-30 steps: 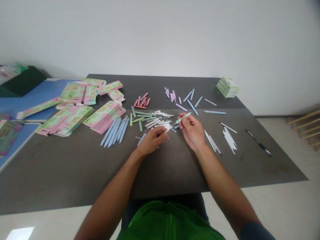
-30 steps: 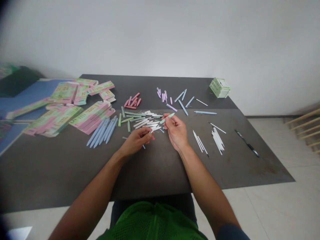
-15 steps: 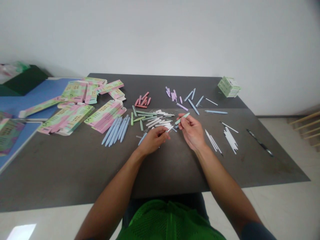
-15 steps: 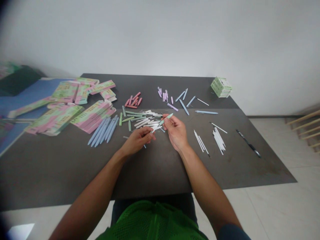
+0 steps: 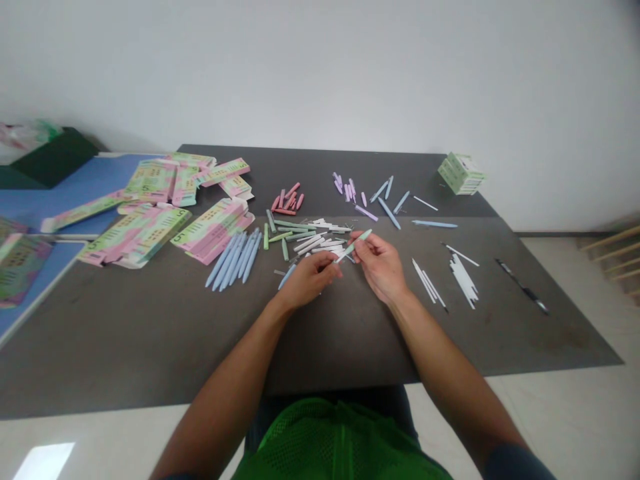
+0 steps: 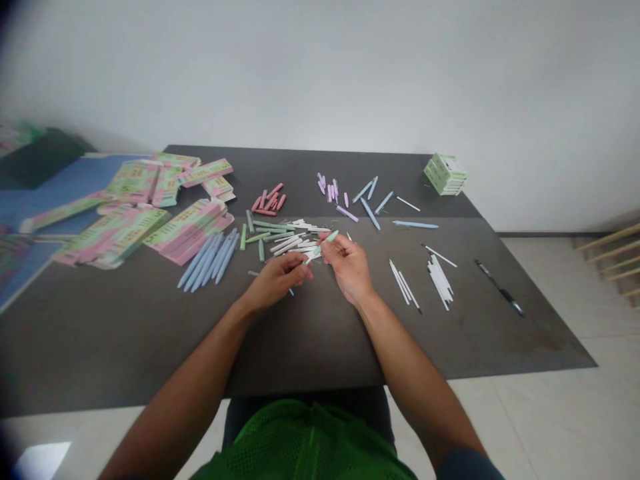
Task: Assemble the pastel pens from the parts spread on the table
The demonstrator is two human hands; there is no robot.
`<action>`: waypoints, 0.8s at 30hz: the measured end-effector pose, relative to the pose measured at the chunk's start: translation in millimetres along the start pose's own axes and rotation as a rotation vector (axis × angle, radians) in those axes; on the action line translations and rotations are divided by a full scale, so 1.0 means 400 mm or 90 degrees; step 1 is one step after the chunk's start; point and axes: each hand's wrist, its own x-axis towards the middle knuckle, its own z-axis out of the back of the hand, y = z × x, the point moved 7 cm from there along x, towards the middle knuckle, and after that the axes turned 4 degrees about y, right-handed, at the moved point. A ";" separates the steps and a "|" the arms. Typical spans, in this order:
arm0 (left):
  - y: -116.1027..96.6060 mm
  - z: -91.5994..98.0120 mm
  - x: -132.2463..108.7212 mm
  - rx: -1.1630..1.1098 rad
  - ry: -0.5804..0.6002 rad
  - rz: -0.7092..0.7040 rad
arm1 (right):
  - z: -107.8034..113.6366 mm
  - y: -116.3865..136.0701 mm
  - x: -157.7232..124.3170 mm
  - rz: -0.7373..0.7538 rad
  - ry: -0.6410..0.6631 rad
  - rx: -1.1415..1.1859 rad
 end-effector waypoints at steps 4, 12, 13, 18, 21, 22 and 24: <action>-0.003 0.000 -0.001 -0.021 -0.012 0.007 | -0.010 -0.011 -0.005 -0.012 0.012 -0.018; -0.025 0.000 -0.002 -0.016 -0.007 -0.011 | -0.035 -0.030 -0.017 -0.034 0.051 -0.044; -0.028 0.000 -0.002 -0.018 -0.006 -0.015 | -0.036 -0.030 -0.018 -0.037 0.051 -0.049; -0.027 0.000 -0.002 -0.013 -0.007 -0.022 | -0.041 -0.031 -0.022 -0.046 0.044 -0.074; -0.017 0.003 -0.003 0.026 -0.031 -0.017 | -0.042 -0.032 -0.022 -0.044 0.032 -0.071; -0.016 0.005 -0.004 0.048 -0.041 -0.019 | -0.041 -0.032 -0.022 -0.041 0.027 -0.071; -0.018 0.007 -0.007 0.106 -0.064 -0.037 | -0.039 -0.032 -0.022 -0.037 0.016 -0.078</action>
